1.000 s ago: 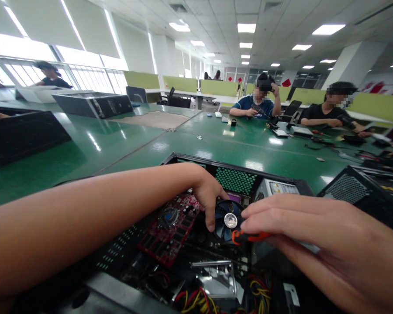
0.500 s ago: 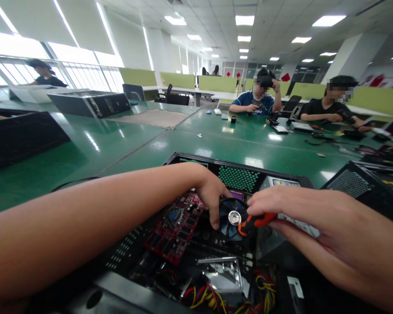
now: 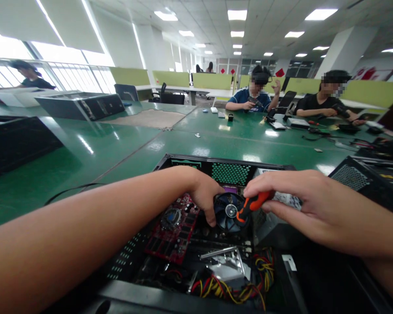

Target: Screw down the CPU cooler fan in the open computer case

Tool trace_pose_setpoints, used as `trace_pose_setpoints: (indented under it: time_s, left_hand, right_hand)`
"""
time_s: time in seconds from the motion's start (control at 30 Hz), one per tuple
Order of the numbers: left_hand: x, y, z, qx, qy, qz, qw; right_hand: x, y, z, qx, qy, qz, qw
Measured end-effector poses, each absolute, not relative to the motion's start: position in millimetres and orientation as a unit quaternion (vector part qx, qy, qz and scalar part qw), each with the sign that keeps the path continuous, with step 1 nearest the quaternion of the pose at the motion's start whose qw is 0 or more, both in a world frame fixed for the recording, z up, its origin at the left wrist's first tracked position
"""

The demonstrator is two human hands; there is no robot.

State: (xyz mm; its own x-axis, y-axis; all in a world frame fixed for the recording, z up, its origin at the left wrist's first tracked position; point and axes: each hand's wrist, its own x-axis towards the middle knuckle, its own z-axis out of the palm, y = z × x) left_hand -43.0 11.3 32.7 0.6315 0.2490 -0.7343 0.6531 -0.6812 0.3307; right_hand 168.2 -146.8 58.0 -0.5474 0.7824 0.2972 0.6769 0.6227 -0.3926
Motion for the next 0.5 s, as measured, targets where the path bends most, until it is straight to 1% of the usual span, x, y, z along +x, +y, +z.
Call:
trace_pose_setpoints:
  time_s: [0.07, 0.17, 0.3, 0.37, 0.47, 0.5]
  left_hand:
    - [-38.6, 20.3, 30.0, 0.855, 0.270, -0.333, 0.292]
    - [-37.4, 32.3, 24.8, 0.843, 0.275, -0.329, 0.324]
    - [-41.5, 42.7, 17.6, 0.843, 0.286, -0.328, 0.315]
    - [-42.9, 46.8, 12.8, 0.845, 0.273, -0.316, 0.336]
    - [-44.6, 52.1, 4.5, 0.841, 0.255, -0.317, 0.358]
    - [-45.4, 53.4, 2.1, 0.838, 0.255, -0.320, 0.362]
  right_hand:
    - [174.2, -133.8, 53.3, -0.411, -0.873, 0.120, 0.233]
    - [176.8, -124.4, 49.2, -0.393, -0.877, 0.130, 0.242]
    - [175.7, -133.9, 47.5, -0.371, -0.885, 0.137, 0.244]
    - [178.3, -142.7, 43.2, -0.395, -0.876, 0.101, 0.258]
    - [185.3, -150.7, 32.6, -0.486, -0.834, 0.013, 0.261]
    - [187.5, -150.6, 29.1, -0.498, -0.826, 0.000, 0.266]
